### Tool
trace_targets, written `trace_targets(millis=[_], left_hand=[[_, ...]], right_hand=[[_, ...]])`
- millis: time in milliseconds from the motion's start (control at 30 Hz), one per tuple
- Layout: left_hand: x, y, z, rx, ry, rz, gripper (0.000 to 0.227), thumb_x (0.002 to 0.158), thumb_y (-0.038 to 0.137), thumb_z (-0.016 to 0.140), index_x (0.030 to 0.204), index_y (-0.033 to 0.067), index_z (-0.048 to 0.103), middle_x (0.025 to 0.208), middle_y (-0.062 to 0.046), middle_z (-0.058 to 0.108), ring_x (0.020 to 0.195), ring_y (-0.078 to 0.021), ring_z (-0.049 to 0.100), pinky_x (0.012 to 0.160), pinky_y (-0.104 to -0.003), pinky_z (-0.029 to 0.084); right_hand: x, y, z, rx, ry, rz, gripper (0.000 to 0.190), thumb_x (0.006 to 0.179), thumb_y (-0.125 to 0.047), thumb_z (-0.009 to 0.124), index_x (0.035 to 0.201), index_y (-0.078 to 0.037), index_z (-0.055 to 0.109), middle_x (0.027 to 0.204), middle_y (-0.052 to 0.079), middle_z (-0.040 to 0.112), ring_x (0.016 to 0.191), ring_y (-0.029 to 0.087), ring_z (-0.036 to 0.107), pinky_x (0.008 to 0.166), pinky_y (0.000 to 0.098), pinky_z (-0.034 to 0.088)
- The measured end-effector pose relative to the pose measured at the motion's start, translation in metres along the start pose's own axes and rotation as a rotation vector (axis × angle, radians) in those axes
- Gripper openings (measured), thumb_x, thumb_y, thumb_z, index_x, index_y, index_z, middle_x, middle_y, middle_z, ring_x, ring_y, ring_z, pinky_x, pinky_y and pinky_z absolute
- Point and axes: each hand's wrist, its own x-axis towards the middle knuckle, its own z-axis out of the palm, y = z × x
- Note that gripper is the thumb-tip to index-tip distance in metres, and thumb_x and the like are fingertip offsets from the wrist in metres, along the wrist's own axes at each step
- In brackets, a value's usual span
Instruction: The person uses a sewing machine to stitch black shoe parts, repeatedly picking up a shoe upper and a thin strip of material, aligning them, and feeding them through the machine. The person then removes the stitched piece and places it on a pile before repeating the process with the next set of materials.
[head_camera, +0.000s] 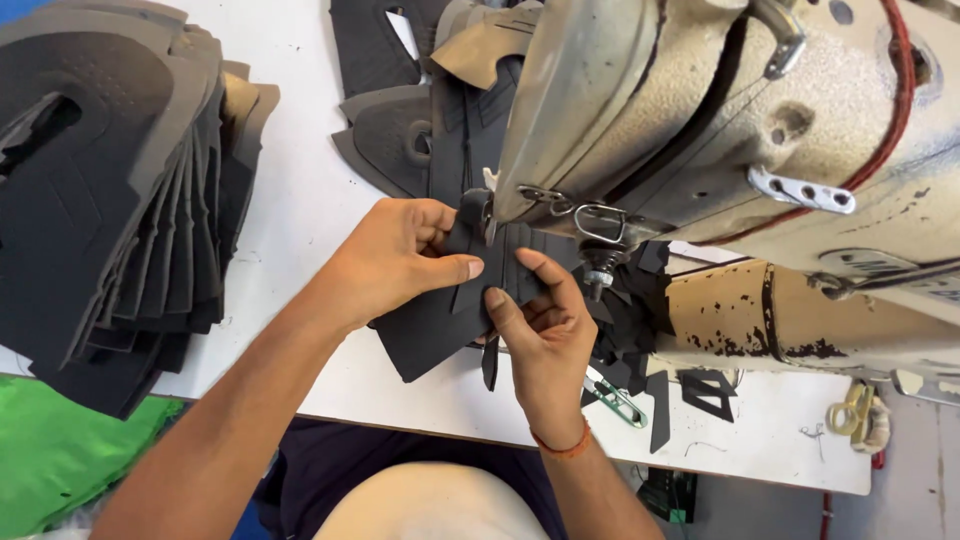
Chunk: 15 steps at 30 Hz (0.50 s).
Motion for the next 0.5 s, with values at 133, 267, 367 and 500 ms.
trace_targets(millis=[133,267,367,500], left_hand=[[0.003,-0.003,0.001,0.025,0.018,0.062,0.021,0.078,0.005,0.081,0.094,-0.0035,0.072,0.082,-0.007,0.077,0.071,-0.0081,0.069,0.065,-0.024,0.056],[0.008,-0.002,-0.002,0.001,0.024,0.089,0.021,0.077,0.003,0.082,0.095,-0.0040,0.072,0.083,-0.007,0.076,0.071,-0.0084,0.068,0.065,-0.024,0.056],[0.011,0.001,-0.004,-0.034,0.006,0.111,0.021,0.078,0.001,0.080,0.098,-0.0050,0.073,0.084,-0.008,0.077,0.073,-0.0093,0.069,0.066,-0.024,0.057],[0.018,0.001,-0.007,-0.016,-0.024,0.164,0.024,0.082,-0.002,0.077,0.105,-0.0044,0.073,0.089,-0.008,0.078,0.078,-0.0098,0.072,0.070,-0.025,0.059]], right_hand=[[-0.003,0.012,-0.017,0.051,-0.101,0.020,0.039,0.095,0.001,0.067,0.133,0.007,0.059,0.084,0.009,0.070,0.069,0.015,0.071,0.059,0.0295,0.062],[-0.003,0.009,-0.017,0.027,-0.147,-0.002,0.039,0.098,0.000,0.065,0.136,0.007,0.059,0.081,0.009,0.070,0.071,0.016,0.073,0.061,0.0300,0.063],[0.000,0.004,-0.013,0.008,-0.145,-0.011,0.041,0.098,-0.001,0.065,0.138,0.007,0.058,0.082,0.009,0.071,0.072,0.017,0.073,0.064,0.0304,0.064],[0.010,0.003,-0.009,-0.018,-0.111,-0.009,0.041,0.096,-0.001,0.066,0.136,0.006,0.060,0.081,0.007,0.072,0.071,0.014,0.072,0.064,0.0288,0.062]])
